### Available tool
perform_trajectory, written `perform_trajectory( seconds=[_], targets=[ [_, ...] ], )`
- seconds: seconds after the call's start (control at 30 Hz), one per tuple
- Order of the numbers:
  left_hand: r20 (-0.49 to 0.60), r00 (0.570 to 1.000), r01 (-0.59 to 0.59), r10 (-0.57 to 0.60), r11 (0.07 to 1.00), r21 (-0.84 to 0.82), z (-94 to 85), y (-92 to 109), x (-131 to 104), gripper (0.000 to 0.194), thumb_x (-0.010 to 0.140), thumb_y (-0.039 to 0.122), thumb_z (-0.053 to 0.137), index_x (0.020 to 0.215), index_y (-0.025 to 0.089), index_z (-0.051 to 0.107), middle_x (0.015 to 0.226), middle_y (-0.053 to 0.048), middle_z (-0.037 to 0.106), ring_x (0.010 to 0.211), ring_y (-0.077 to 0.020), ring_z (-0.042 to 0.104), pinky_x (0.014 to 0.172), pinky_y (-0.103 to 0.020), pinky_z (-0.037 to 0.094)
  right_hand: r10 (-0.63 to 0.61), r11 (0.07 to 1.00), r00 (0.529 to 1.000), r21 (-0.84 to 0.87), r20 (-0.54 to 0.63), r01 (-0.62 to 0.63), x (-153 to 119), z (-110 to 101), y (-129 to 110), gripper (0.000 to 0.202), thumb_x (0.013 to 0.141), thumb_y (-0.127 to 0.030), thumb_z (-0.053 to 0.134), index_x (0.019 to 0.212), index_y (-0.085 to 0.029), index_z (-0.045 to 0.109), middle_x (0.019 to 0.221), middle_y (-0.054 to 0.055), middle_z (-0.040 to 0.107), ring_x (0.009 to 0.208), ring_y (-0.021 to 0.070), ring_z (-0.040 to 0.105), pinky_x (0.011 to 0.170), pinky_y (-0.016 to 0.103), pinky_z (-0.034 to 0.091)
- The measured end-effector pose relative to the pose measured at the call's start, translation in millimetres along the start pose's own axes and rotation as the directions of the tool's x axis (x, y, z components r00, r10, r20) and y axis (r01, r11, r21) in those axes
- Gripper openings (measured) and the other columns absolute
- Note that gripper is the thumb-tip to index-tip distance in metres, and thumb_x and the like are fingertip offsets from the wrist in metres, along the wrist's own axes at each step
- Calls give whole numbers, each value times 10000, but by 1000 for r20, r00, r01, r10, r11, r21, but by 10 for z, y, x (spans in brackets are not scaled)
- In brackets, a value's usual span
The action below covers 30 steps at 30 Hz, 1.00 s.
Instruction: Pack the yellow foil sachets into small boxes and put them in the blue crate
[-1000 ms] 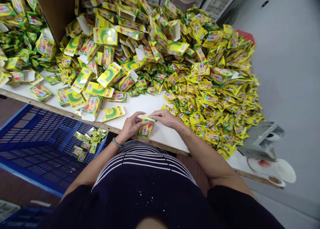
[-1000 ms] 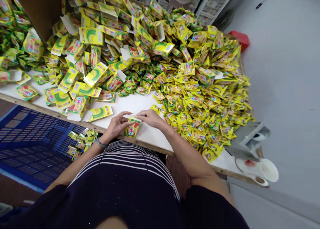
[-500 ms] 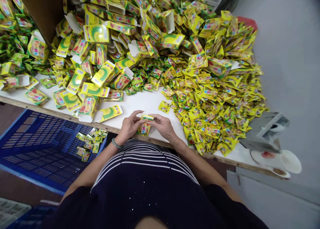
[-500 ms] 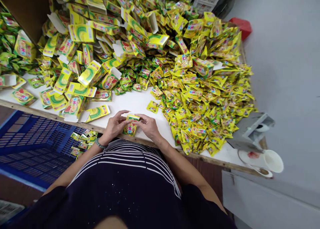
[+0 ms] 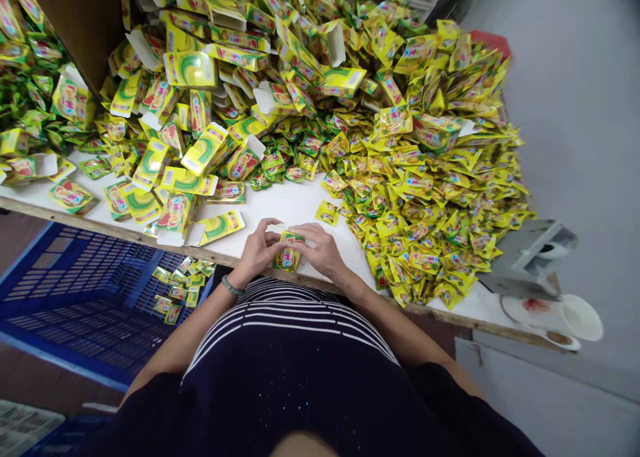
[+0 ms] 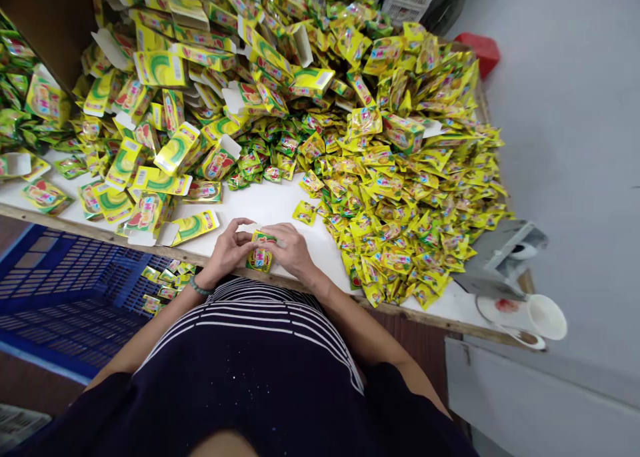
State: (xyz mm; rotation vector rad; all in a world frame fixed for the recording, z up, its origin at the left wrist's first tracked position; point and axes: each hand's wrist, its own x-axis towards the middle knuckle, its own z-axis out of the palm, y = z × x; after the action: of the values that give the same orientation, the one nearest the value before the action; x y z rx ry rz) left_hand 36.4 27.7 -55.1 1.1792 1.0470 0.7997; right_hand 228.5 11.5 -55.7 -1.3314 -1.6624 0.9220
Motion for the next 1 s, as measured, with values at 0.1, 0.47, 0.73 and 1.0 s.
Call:
perform_trajectory(
  seconds=[0.1, 0.47, 0.73, 1.0],
  targets=[
    [8, 1000, 18, -18, 999, -33, -19, 8, -3, 627, 728, 444, 803, 1187, 205, 449, 836, -16, 754, 753, -168, 712, 709, -261, 524, -59, 998, 997, -29, 55, 61, 34, -15, -36, 202, 870, -305, 714, 1062, -273, 770, 1090, 60, 774, 1042, 234, 689, 986, 429, 526],
    [-65, 995, -75, 80, 993, 86, -82, 120, -61, 572, 760, 491, 759, 1183, 202, 504, 764, 0, 701, 708, -159, 669, 684, -261, 500, -128, 984, 990, -116, 51, 133, 158, -74, -18, 242, 936, -369, 609, 1084, -223, 733, 1142, 94, 754, 1075, 230, 682, 976, 401, 529],
    [-273, 955, 293, -119, 225, 929, -1325, 983, -940, 331, 839, 460, 612, 1054, 223, 697, 733, -54, 725, 687, -270, 671, 633, -323, 447, -33, 794, 987, -604, -155, -68, 240, -407, 582, 325, 912, -249, 552, 1188, -143, 687, 1295, 189, 655, 1222, 331, 563, 1071, 517, 420],
    [-213, 936, 111, 280, 341, 933, -755, 968, 66, 290, 939, 349, 503, 1042, 190, 722, 1064, -105, 760, 990, -273, 680, 872, -350, 478, -58, 825, 993, -556, 106, 107, 650, -37, 377, 128, 919, -250, 618, 940, -188, 728, 1119, 121, 712, 1060, 283, 602, 967, 418, 456]
  ],
)
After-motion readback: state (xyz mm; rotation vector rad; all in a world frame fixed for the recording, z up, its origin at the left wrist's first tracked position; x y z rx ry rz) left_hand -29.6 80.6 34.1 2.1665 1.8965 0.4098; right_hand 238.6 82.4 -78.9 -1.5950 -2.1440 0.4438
